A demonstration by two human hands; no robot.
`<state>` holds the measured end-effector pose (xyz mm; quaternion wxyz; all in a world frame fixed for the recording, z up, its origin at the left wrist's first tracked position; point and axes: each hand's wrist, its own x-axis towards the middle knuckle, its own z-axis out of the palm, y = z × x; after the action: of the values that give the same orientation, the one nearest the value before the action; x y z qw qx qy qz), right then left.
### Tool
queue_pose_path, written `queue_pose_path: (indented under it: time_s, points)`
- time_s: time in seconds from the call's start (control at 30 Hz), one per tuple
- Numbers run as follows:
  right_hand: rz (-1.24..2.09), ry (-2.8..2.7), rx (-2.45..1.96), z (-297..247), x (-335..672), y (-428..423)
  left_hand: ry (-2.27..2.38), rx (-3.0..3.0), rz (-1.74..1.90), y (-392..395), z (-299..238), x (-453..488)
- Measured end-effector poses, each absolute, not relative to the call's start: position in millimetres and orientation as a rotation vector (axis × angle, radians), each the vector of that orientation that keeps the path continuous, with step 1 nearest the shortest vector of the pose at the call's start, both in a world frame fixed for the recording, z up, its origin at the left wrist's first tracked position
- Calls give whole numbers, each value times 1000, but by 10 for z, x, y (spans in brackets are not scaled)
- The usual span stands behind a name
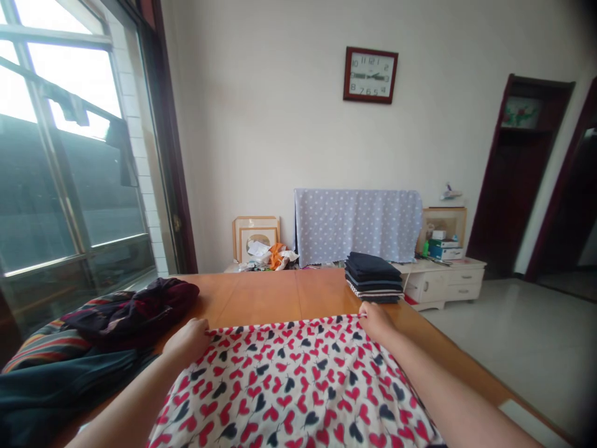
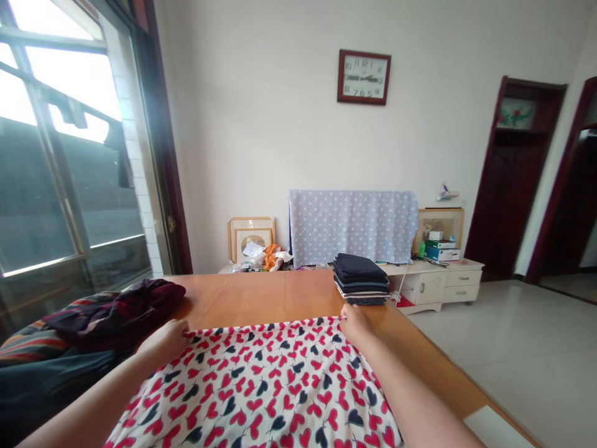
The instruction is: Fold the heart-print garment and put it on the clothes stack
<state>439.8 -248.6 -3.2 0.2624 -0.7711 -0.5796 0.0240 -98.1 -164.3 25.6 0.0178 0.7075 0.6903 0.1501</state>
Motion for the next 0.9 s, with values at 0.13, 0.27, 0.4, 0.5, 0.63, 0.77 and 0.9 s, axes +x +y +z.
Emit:
queue_pose_path:
  time_s: [0.13,0.27,0.4,0.5,0.63,0.77,0.9]
  points:
    - [13,-1519,-2052,49,4440,-2302,2247,2161,522,-1551,235,-795]
    - [47,-1547,-1959,-8,4421,-2376,2189,2201,549,-1659,174,-761]
    - [110,-1585,-1935,-109,4362,-2618,2117,2208,618,-1881,138,-907]
    - [197,-1604,-1889,-149,4278,-2789,2081,2183,711,-2039,136,-1035]
    - [343,-1577,-1811,-153,4086,-2983,2108,2083,789,-2268,130,-1161]
    - [524,-1605,-1688,-119,3797,-3166,2157,1944,851,-2549,99,-1258]
    - [596,-1694,-1590,-35,3395,-3359,2182,1851,882,-2827,64,-1313]
